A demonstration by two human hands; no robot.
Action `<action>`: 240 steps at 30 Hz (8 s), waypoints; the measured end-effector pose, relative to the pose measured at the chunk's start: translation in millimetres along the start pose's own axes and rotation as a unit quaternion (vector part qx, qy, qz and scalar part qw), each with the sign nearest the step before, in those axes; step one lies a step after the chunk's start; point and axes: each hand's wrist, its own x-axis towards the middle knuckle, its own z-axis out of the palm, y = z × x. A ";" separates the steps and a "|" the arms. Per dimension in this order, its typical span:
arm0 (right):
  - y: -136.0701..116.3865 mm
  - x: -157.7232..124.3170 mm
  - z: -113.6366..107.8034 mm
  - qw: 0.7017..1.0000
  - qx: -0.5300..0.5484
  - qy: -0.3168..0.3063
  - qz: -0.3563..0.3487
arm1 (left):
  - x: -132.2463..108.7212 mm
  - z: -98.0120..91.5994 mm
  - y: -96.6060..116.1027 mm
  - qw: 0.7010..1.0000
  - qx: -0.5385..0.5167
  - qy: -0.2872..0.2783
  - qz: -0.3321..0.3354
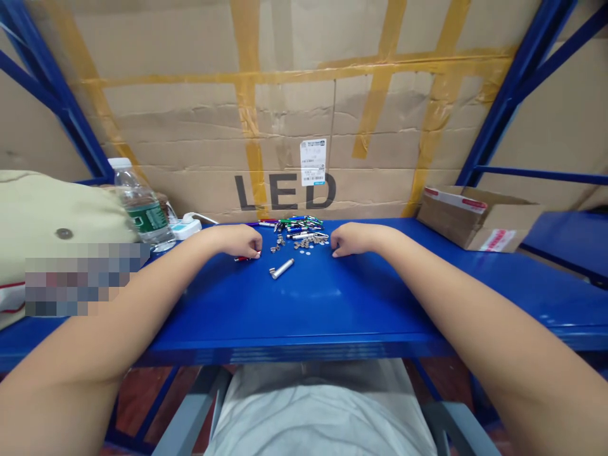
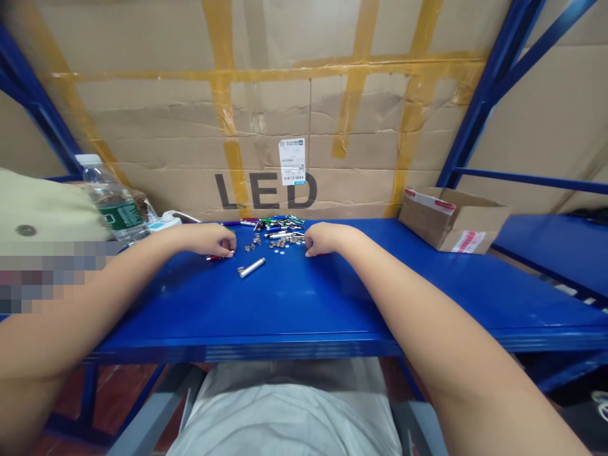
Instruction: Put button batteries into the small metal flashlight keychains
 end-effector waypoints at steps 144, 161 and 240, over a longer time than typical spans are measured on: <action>-45.6 14.0 23.2 0.921 0.024 0.321 -0.218 | 26.1 57.9 36.2 0.947 -0.175 0.213 0.166; -21.8 31.0 40.5 0.954 0.023 0.235 -0.183 | 28.0 59.3 34.9 0.951 -0.164 0.218 0.142; -23.0 26.5 25.7 0.970 0.222 0.038 -0.086 | 28.7 58.3 34.8 0.956 -0.131 0.206 0.162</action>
